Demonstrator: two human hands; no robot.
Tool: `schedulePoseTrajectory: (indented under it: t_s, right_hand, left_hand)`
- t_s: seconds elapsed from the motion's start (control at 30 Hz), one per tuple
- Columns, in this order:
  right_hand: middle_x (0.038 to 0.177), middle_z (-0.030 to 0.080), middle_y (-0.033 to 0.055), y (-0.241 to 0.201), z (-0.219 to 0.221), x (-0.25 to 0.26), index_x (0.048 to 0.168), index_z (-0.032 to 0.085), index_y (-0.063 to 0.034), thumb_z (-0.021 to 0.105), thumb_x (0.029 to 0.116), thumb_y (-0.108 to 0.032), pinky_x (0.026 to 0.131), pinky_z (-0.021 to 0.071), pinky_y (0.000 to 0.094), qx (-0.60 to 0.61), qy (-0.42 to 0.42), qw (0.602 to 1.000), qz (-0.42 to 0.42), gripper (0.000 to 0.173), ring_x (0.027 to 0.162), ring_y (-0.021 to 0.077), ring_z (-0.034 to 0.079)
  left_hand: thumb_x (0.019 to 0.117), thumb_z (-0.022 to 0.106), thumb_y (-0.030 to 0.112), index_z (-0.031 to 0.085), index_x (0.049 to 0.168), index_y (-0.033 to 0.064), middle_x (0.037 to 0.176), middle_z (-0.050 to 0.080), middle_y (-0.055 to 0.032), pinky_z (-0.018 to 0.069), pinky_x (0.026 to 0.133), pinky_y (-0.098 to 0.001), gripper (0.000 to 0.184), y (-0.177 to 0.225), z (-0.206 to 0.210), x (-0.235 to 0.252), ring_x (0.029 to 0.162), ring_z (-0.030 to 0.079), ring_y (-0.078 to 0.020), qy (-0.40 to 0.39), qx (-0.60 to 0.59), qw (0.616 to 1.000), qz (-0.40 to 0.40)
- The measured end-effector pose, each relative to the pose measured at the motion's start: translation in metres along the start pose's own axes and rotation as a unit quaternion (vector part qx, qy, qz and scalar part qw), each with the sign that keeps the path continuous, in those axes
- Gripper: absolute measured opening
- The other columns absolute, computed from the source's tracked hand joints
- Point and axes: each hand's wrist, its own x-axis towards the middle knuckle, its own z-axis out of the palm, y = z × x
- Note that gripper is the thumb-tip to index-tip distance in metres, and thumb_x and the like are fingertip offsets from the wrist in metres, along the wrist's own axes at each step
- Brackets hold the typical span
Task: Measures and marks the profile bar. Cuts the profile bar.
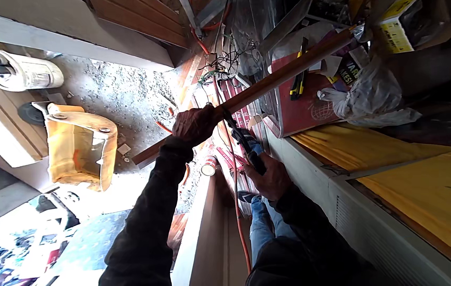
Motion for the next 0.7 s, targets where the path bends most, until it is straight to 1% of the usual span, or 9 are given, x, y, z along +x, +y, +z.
schedulePoseTrajectory:
  t_s: [0.1, 0.27, 0.4, 0.6, 0.7]
  right_hand:
    - [0.072, 0.061, 0.0047, 0.0, -0.001, 0.0, 0.095, 0.065, -0.0056, 0.065, 0.0962, -0.04, 0.064, 0.0504, 0.0391, 0.011, -0.002, 1.0, -0.004, 0.034, 0.067, 0.0173, 0.061]
    - [0.071, 0.059, 0.0042, 0.001, -0.006, 0.002, 0.091, 0.064, -0.0068, 0.065, 0.0954, -0.041, 0.062, 0.0494, 0.0395, 0.003, -0.01, 1.0, -0.001, 0.034, 0.065, 0.0172, 0.06]
    - [0.072, 0.059, 0.0042, 0.004, -0.012, 0.005, 0.093, 0.064, -0.0068, 0.066, 0.0957, -0.04, 0.064, 0.0494, 0.0395, 0.009, -0.027, 1.0, 0.001, 0.033, 0.067, 0.0166, 0.06]
    - [0.071, 0.059, 0.003, 0.004, -0.011, 0.006, 0.092, 0.065, -0.007, 0.067, 0.0953, -0.038, 0.063, 0.0491, 0.0372, 0.023, -0.021, 1.0, 0.0, 0.031, 0.066, 0.0148, 0.059]
    - [0.071, 0.06, 0.0038, 0.003, -0.009, 0.005, 0.091, 0.065, -0.007, 0.067, 0.0951, -0.038, 0.063, 0.0495, 0.0387, 0.01, -0.011, 1.0, 0.0, 0.031, 0.065, 0.0161, 0.06]
  left_hand:
    - [0.1052, 0.045, 0.05, 0.066, 0.102, 0.0077, 0.077, 0.067, -0.015, 0.0508, 0.06, -0.0586, 0.048, 0.0, 0.001, -0.001, 0.072, 0.069, -0.0376, 0.005, 0.001, 1.0, 0.006]
    - [0.1055, 0.043, 0.051, 0.066, 0.101, 0.0075, 0.075, 0.066, -0.0148, 0.0507, 0.06, -0.0574, 0.05, 0.0, 0.0, -0.002, 0.07, 0.069, -0.0374, 0.005, 0.011, 1.0, 0.015]
    - [0.1051, 0.044, 0.052, 0.066, 0.102, 0.0082, 0.076, 0.067, -0.0146, 0.0511, 0.061, -0.0574, 0.049, 0.0, 0.001, -0.002, 0.071, 0.069, -0.0373, -0.002, 0.005, 1.0, 0.011]
    - [0.1052, 0.045, 0.051, 0.066, 0.1, 0.0072, 0.074, 0.065, -0.0154, 0.0506, 0.059, -0.0576, 0.048, -0.001, 0.001, 0.0, 0.069, 0.068, -0.0381, 0.002, 0.005, 1.0, 0.017]
    - [0.1054, 0.045, 0.051, 0.066, 0.1, 0.0074, 0.074, 0.066, -0.0143, 0.0507, 0.06, -0.0565, 0.049, -0.002, 0.001, 0.0, 0.07, 0.068, -0.0365, 0.012, 0.004, 1.0, 0.025]
